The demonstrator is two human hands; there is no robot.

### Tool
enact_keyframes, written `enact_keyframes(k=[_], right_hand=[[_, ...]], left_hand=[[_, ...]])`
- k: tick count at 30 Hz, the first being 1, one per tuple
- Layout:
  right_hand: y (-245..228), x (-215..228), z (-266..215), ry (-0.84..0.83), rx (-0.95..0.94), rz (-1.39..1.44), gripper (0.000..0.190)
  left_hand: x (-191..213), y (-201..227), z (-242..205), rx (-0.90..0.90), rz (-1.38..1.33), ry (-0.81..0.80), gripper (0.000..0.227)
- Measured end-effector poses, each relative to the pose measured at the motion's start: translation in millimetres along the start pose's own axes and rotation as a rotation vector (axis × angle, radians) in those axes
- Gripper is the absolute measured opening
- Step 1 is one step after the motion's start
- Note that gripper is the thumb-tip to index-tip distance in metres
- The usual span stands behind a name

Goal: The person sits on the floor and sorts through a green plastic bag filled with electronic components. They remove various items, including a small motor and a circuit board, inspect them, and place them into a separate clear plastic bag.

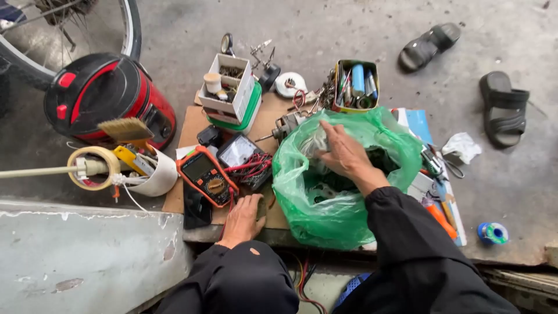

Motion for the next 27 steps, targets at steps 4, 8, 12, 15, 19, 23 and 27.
enact_keyframes(k=[4,8,12,15,19,23,27], right_hand=[[12.1,-17.0,15.5,0.051,-0.075,-0.006,0.064],[26.6,-13.4,17.9,0.275,-0.059,0.136,0.022],[10.2,35.8,-12.7,0.407,-0.056,0.512,0.01],[-2.9,101.5,-53.7,0.459,-0.057,0.538,0.009],[-29.4,152.0,-105.0,0.429,-0.15,0.601,0.011],[-45.4,198.0,-136.2,0.656,-0.028,0.888,0.01],[-53.6,241.5,-168.8,0.85,0.065,1.143,0.006]], left_hand=[[-7.8,-9.2,0.8,0.038,-0.018,-0.076,0.071],[-0.9,-10.2,-1.2,0.063,-0.05,-0.063,0.07],[-4.5,-12.4,-0.5,0.069,-0.068,-0.045,0.071],[-5.1,-11.9,0.2,0.077,-0.072,-0.027,0.072],[-5.8,-13.6,0.7,0.069,-0.065,-0.023,0.075],[14.4,-1.9,15.7,0.14,-0.13,-0.274,0.084],[150.1,106.7,28.7,-0.002,-0.233,-0.549,0.07]])
Point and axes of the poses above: each hand's wrist, its own z-axis towards the middle knuckle, its own x-axis out of the back of the hand, y = z × x, the point moved 10 cm from there along z, towards the middle knuckle, and after that the axes turned 9 degrees about y, right-handed, at the moved point
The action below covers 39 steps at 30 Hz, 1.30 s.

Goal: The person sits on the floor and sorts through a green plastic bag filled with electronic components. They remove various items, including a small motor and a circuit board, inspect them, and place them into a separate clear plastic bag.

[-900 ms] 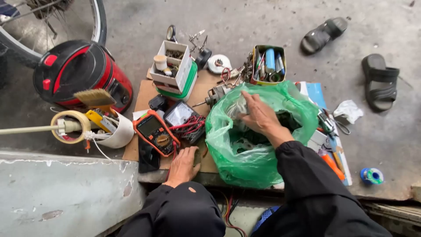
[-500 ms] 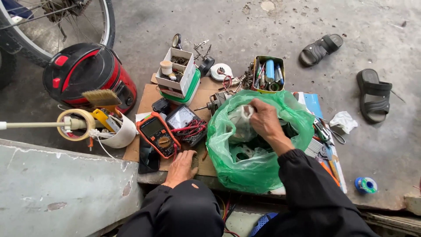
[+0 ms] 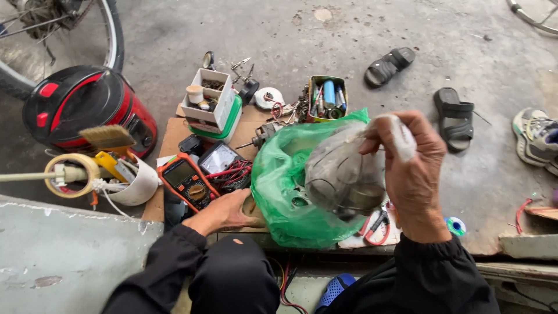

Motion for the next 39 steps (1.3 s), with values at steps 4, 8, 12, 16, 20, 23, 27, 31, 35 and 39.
enact_keyframes(k=[4,8,12,16,20,23,27,31,35,39], right_hand=[[-39.7,36.5,7.0,-0.007,-0.11,0.163,0.006],[-53.4,51.6,3.7,0.019,-0.098,0.201,0.005],[-30.8,42.5,-9.7,0.12,0.013,0.086,0.01],[8.3,47.9,-25.2,0.054,-0.033,-0.08,0.013],[65.4,53.0,-48.9,-0.112,-0.118,-0.244,0.013],[103.6,56.4,-73.9,-0.209,-0.203,-0.355,0.011],[105.5,57.5,-91.2,-0.373,-0.173,-0.56,0.015],[103.2,61.9,-108.8,-0.429,-0.167,-0.654,0.025],[91.9,70.4,-114.9,-0.384,-0.084,-0.699,0.024],[107.8,108.7,-115.6,-0.254,-0.14,-0.701,0.032]], left_hand=[[-20.8,49.3,40.0,-0.293,0.053,0.026,0.09],[-130.4,123.6,91.1,-0.65,0.221,0.058,0.084],[-242.5,173.2,136.2,-0.76,0.246,0.588,0.048],[-265.2,180.7,93.0,-0.664,0.224,0.65,0.041],[-191.7,197.7,4.4,-0.569,0.179,0.721,0.042],[-160.1,181.0,-44.2,-0.558,0.034,0.682,0.029],[-90.4,139.4,-69.0,-0.353,-0.237,0.91,0.02],[-31.8,135.7,-44.0,-0.274,-0.422,0.948,0.02],[-39.0,148.9,5.7,-0.428,-0.362,0.817,0.06],[-57.7,134.9,20.6,-0.364,-0.362,0.826,0.041]])
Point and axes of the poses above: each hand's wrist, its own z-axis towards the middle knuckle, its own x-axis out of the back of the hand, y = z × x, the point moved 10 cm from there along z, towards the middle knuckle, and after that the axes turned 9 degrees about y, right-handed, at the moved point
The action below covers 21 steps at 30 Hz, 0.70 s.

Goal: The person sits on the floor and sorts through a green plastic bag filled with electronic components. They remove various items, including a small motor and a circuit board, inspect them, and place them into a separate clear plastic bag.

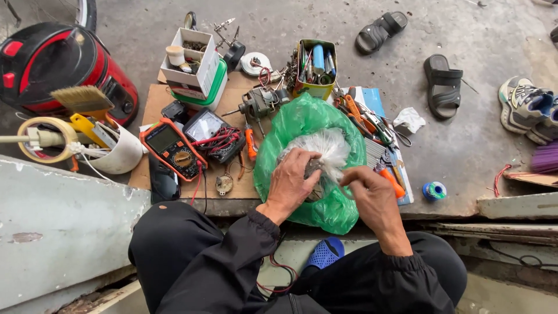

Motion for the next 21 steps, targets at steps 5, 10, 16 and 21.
enact_keyframes(k=[5,10,16,21], right_hand=[[39.6,-14.1,13.8,0.128,-0.415,0.321,0.023],[46.3,-41.0,23.9,0.058,-0.526,0.536,0.049],[71.6,-59.1,34.9,-0.02,-0.486,0.388,0.046],[79.2,-55.3,40.7,0.084,-0.402,0.337,0.023]], left_hand=[[2.6,-1.2,-2.6,0.065,-0.031,0.024,0.042],[8.6,5.1,-5.8,0.064,-0.085,0.05,0.052],[16.2,14.8,-10.0,-0.002,-0.089,0.084,0.054],[12.6,15.5,-12.7,-0.037,-0.07,0.113,0.054]])
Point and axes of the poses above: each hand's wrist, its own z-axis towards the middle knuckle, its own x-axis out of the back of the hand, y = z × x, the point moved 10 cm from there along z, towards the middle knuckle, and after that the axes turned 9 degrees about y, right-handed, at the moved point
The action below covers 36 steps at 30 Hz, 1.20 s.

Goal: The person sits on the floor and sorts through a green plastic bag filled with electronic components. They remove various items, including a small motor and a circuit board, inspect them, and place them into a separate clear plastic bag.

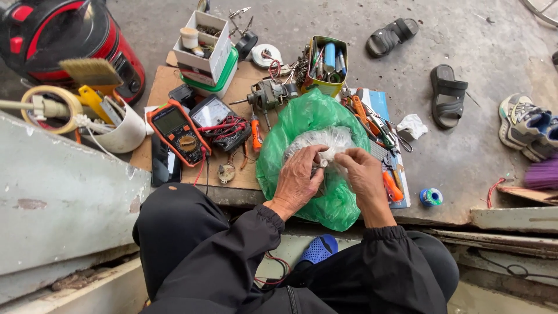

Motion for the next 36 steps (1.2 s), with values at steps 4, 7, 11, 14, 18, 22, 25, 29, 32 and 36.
enact_keyframes(k=[4,7,11,14,18,22,25,29,32,36], right_hand=[[-49.4,1.9,-33.6,0.068,0.094,-0.12,0.023],[-81.4,13.0,-48.7,0.142,0.216,0.022,0.013],[-116.3,40.5,-52.8,0.139,0.254,0.319,0.011],[-124.1,33.6,-62.6,-0.057,0.231,0.447,0.006],[-134.1,40.7,-52.3,-0.046,0.291,0.352,0.014],[-61.2,59.4,-6.6,0.122,0.223,0.101,0.017],[-42.0,21.2,-0.4,-0.025,0.412,-0.279,0.032],[-75.0,-29.8,-23.7,-0.254,0.733,-0.741,0.027],[-70.2,-32.9,-11.6,-0.291,0.739,-0.877,0.017],[-87.3,-40.4,-16.5,-0.143,0.938,-0.954,0.002]], left_hand=[[0.1,-10.3,-2.5,0.022,-0.006,0.03,0.054],[-15.6,-30.3,-5.0,0.12,0.032,-0.071,0.047],[-19.2,-38.3,-3.3,0.148,0.049,-0.124,0.042],[-29.9,-46.4,-3.1,0.18,0.047,-0.148,0.044],[-28.3,-46.4,1.0,0.255,-0.003,-0.271,0.042],[-18.3,-35.4,16.7,0.194,-0.068,-0.327,0.042],[-26.9,-23.2,24.2,0.042,0.011,-0.342,0.045],[-20.7,-19.6,17.6,0.17,0.045,-0.248,0.034],[-11.1,-16.6,-2.4,0.278,-0.002,-0.165,0.033],[-12.9,-24.9,-12.6,0.278,0.029,-0.061,0.03]])
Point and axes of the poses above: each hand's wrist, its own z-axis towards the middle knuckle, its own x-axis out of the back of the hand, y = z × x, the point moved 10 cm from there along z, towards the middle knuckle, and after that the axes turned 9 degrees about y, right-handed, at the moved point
